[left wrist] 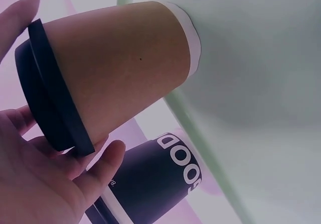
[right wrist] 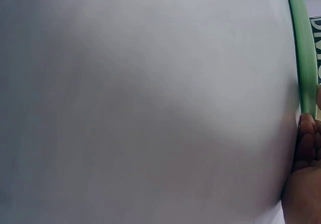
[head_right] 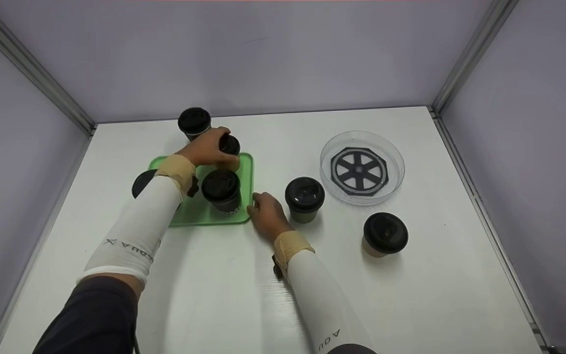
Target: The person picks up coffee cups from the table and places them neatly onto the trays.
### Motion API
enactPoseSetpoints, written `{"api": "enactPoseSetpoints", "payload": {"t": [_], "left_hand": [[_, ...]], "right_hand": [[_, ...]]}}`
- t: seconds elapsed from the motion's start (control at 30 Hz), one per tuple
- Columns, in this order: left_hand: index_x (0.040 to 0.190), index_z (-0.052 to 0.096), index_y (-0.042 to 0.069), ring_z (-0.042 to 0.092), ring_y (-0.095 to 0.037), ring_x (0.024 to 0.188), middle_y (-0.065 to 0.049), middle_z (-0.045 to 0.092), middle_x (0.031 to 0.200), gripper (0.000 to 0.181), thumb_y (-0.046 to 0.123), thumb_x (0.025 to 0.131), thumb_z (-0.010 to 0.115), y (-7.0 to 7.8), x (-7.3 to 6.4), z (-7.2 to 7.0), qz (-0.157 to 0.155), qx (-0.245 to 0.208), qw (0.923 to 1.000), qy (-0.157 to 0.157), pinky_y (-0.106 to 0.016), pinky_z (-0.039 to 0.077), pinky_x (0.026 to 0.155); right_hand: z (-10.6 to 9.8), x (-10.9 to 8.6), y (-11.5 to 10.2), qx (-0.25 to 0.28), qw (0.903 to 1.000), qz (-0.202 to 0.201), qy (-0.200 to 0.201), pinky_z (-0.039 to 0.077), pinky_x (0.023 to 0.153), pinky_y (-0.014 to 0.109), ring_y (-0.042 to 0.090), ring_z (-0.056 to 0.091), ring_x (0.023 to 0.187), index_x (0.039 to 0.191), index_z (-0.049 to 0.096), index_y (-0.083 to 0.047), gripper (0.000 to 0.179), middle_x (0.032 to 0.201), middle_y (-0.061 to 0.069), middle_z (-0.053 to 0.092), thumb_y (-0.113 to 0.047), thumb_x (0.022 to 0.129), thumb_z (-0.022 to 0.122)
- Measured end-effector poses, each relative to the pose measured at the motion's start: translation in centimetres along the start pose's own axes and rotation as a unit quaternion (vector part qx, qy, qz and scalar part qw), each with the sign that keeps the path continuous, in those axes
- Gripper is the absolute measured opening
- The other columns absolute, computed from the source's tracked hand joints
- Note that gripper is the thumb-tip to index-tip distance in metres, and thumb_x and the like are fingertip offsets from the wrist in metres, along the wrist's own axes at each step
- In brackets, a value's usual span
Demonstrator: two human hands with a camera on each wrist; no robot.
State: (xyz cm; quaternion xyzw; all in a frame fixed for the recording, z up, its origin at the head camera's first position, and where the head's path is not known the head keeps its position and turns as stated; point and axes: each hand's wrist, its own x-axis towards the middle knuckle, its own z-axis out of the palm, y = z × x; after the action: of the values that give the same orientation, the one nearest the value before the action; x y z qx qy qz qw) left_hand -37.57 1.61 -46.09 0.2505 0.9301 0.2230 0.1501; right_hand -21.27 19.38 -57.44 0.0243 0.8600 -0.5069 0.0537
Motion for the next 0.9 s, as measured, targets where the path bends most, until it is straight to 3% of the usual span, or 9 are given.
{"api": "enactPoseSetpoints", "payload": {"t": [0.2,0.63,0.77,0.9], "left_hand": [[0.152,0.031,0.009,0.044,-0.027,0.127,-0.014,0.039,0.144,0.091,0.055,0.084,0.07,0.2,-0.1,-0.4,0.011,0.002,0.9999,0.003,-0.041,0.039,0.101],[0.151,0.033,0.009,0.036,-0.025,0.135,-0.012,0.034,0.151,0.086,0.053,0.086,0.068,0.4,-0.4,-0.9,0.032,0.01,0.9994,0.012,-0.04,0.036,0.105],[0.151,0.033,0.009,0.034,-0.025,0.137,-0.011,0.033,0.152,0.086,0.054,0.086,0.067,0.3,-0.7,-1.2,0.032,0.013,0.9993,0.015,-0.04,0.035,0.106],[0.151,0.033,0.01,0.032,-0.026,0.138,-0.011,0.032,0.153,0.086,0.055,0.086,0.067,0.3,-0.9,-1.6,0.032,0.021,0.9991,0.018,-0.041,0.036,0.106]], "right_hand": [[-0.1,0.2,0.0,-0.005,0.9998,-0.017,0.005,0.042,0.07,0.036,0.02,0.05,0.08,0.115,0.063,-0.008,0.02,0.088,0.006,0.052,-0.018,0.098,0.059],[-0.1,0.1,0.3,0.017,0.9998,-0.008,0.007,0.044,0.071,0.036,0.02,0.051,0.082,0.121,0.064,-0.011,0.025,0.09,0.006,0.054,-0.018,0.098,0.058],[-0.2,0.2,0.1,-0.002,0.9996,-0.026,0.007,0.041,0.067,0.035,0.02,0.048,0.078,0.112,0.064,-0.009,0.017,0.086,0.006,0.051,-0.017,0.098,0.058],[-0.3,0.3,0.1,-0.012,0.9995,-0.028,0.008,0.04,0.067,0.035,0.019,0.048,0.078,0.113,0.064,-0.008,0.019,0.085,0.005,0.051,-0.017,0.097,0.059]]}}
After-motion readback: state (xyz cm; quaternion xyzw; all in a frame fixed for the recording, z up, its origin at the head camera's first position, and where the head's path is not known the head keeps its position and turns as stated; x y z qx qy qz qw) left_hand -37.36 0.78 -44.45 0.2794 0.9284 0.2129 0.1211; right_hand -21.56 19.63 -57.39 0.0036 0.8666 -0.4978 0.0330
